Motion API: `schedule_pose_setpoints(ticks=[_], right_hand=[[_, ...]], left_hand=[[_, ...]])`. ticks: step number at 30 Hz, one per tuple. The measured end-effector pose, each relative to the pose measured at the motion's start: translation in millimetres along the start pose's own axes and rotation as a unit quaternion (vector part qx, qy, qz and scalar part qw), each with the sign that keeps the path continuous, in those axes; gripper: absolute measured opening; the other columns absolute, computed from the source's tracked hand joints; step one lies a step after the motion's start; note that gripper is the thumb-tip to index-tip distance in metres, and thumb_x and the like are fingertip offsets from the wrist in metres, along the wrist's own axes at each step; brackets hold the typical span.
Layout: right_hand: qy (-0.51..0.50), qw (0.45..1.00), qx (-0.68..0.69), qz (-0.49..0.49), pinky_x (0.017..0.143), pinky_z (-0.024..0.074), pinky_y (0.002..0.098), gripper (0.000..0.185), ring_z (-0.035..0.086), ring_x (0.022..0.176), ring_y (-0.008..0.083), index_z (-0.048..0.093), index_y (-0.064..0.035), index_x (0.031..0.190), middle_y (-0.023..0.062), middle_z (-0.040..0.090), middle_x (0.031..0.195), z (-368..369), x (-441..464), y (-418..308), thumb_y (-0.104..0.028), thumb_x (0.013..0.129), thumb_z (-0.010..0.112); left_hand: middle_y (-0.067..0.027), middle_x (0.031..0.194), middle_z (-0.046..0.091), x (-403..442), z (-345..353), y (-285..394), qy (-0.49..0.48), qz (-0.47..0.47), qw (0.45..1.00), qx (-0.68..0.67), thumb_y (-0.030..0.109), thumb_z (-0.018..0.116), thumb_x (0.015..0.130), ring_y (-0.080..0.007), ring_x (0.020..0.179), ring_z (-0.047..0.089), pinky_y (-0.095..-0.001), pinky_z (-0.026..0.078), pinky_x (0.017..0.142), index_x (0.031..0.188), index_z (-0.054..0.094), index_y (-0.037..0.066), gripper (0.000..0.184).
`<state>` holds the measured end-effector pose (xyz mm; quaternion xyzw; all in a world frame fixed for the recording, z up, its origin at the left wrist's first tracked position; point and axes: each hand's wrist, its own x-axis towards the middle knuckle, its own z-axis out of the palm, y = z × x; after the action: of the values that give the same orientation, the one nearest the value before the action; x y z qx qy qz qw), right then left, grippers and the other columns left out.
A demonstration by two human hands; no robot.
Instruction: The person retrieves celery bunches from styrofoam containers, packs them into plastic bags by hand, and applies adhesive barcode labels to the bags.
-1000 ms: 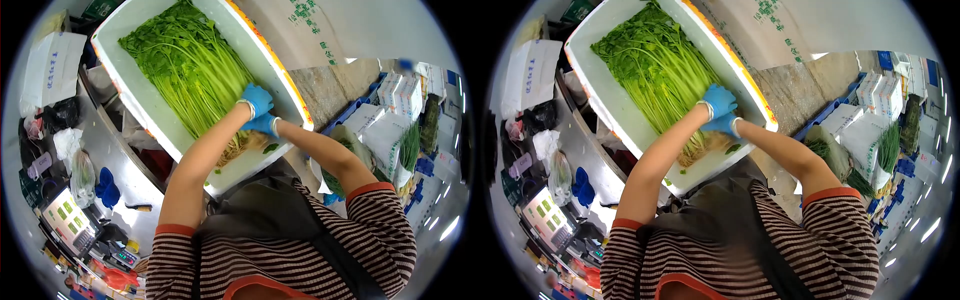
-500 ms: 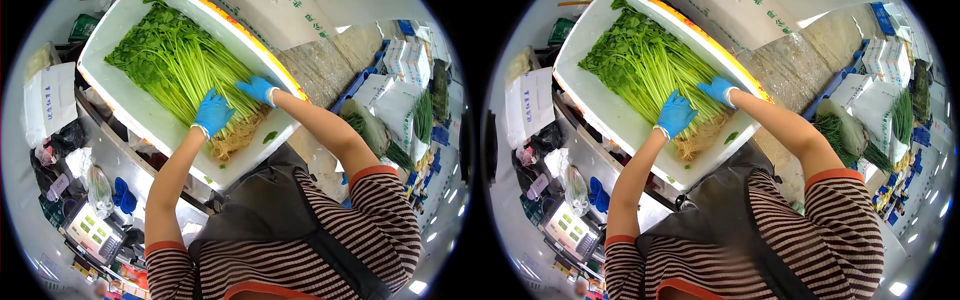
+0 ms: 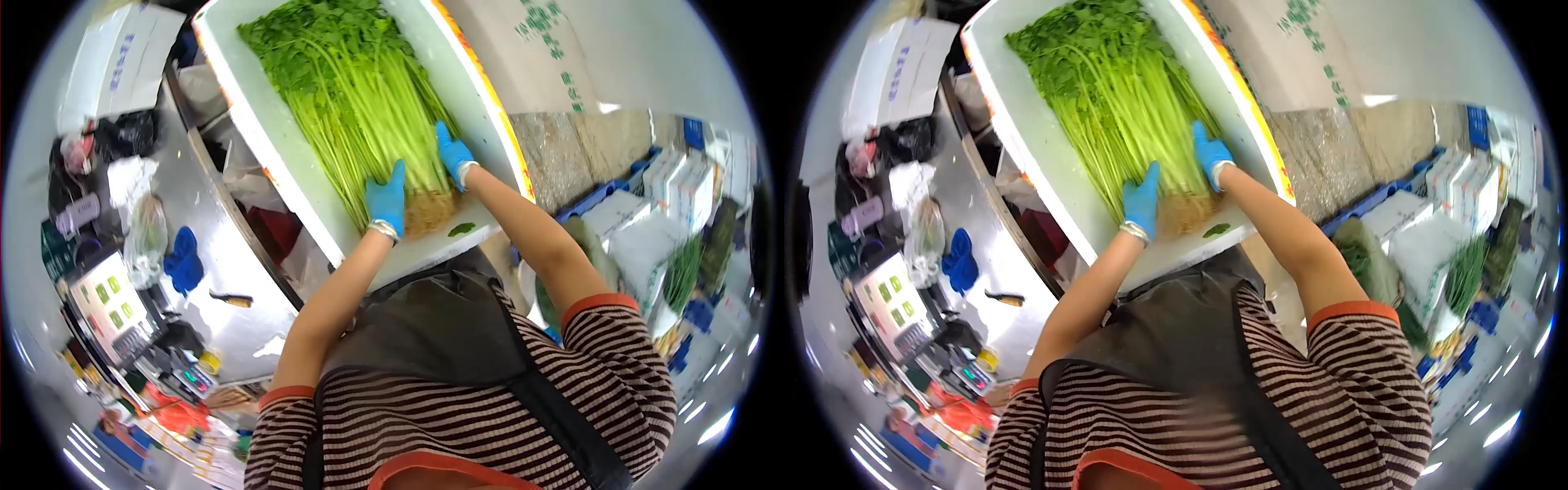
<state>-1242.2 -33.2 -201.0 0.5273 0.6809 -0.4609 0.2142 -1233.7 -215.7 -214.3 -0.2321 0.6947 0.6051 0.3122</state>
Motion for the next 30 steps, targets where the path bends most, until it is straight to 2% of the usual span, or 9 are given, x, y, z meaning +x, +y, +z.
schedule_pose_setpoints(ticks=[3,5,8,14,15,19,24,28,30], right_hand=[[-0.172,0.972,0.155,0.028,0.104,0.0418,0.0378,0.095,0.055,0.12,0.0304,0.044,-0.0059,0.142,0.016,0.054,0.136,-21.6,-9.4,-11.6,-0.08,0.085,0.029],[-0.322,0.903,0.268,0.095,0.09,0.0533,0.0378,0.094,0.063,0.107,0.0273,0.049,-0.0092,0.139,0.0158,0.061,0.126,-18.1,-2.6,-15.2,-0.082,0.084,0.026],[-0.38,0.896,0.216,0.084,0.091,0.0532,0.0382,0.092,0.064,0.102,0.0256,0.047,-0.008,0.14,0.0146,0.063,0.122,-17.6,-19.1,-30.0,-0.08,0.085,0.031],[-0.331,0.926,0.159,-0.09,0.101,0.0457,0.0346,0.077,0.054,0.121,0.0219,0.042,-0.0061,0.142,0.0139,0.051,0.138,-58.5,-18.4,-54.6,-0.066,0.095,0.034],[-0.334,0.923,0.164,-0.095,0.104,0.0432,0.0349,0.075,0.052,0.123,0.0224,0.04,-0.0056,0.144,0.0138,0.049,0.14,-71.5,-8.6,-56.8,-0.063,0.097,0.033],[-0.326,0.914,0.225,-0.085,0.105,0.0424,0.0351,0.074,0.052,0.124,0.0227,0.039,-0.0055,0.144,0.0141,0.049,0.14,-88.3,-22.0,-56.7,-0.063,0.097,0.033],[-0.323,0.905,0.269,-0.073,0.106,0.0414,0.0353,0.074,0.051,0.124,0.0231,0.039,-0.0054,0.144,0.0144,0.048,0.14,-80.3,-28.9,-56.9,-0.062,0.097,0.034],[-0.321,0.909,0.255,-0.071,0.106,0.0406,0.0355,0.074,0.051,0.125,0.0234,0.038,-0.0054,0.145,0.0147,0.048,0.14,-76.0,-33.9,-62.5,-0.062,0.097,0.034],[-0.274,0.949,0.076,-0.138,0.106,0.0391,0.0336,0.069,0.051,0.124,0.0217,0.041,-0.0037,0.143,0.0136,0.049,0.139,-69.4,-47.1,-70.4,-0.053,0.095,0.051]], left_hand=[[-0.0332,0.14,0.04,-21.0,12.4,59.2,-0.061,-0.154,0.983,-0.076,0.057,0.071,0.078,-0.0387,0.121,0.052,-0.0398,0.042,0.103,0.142,0.025,-0.016,0.107],[-0.0345,0.13,0.049,-9.8,21.0,51.7,-0.044,-0.09,0.994,0.037,0.065,0.067,0.077,-0.0406,0.118,0.054,-0.0417,0.044,0.099,0.133,0.039,-0.016,0.102],[-0.0334,0.114,0.06,-11.4,20.0,66.8,-0.044,-0.038,0.99,0.126,0.071,0.059,0.077,-0.0426,0.109,0.059,-0.0433,0.048,0.094,0.119,0.055,-0.013,0.094],[-0.0271,0.1,0.064,-33.3,8.4,120.9,-0.049,0.125,0.961,0.243,0.075,0.044,0.084,-0.0408,0.097,0.061,-0.0469,0.05,0.085,0.089,0.07,0.0,0.079],[-0.0321,0.124,0.052,-38.2,21.4,114.2,0.008,0.183,0.957,0.226,0.074,0.041,0.085,-0.0427,0.118,0.05,-0.0496,0.043,0.097,0.103,0.067,0.0,0.08],[-0.0314,0.15,0.019,-49.1,45.9,124.7,-0.085,0.234,0.968,0.023,0.056,0.058,0.087,-0.0458,0.139,0.021,-0.0465,0.025,0.113,0.143,0.033,-0.003,0.086],[-0.0303,0.153,0.015,-47.0,28.3,132.4,0.028,0.102,0.988,-0.108,0.052,0.075,0.076,-0.0398,0.143,0.02,-0.0427,0.021,0.117,0.144,0.02,-0.012,0.109],[-0.0321,0.142,0.038,7.1,-4.8,135.9,-0.17,-0.062,0.973,-0.146,0.077,0.061,0.072,-0.0389,0.131,0.042,-0.0414,0.034,0.11,0.141,0.027,-0.015,0.12],[-0.0275,0.129,0.055,45.0,-1.0,124.2,-0.227,-0.077,0.968,-0.07,0.079,0.057,0.074,-0.0314,0.121,0.053,-0.0372,0.041,0.104,0.133,0.045,-0.011,0.109]])
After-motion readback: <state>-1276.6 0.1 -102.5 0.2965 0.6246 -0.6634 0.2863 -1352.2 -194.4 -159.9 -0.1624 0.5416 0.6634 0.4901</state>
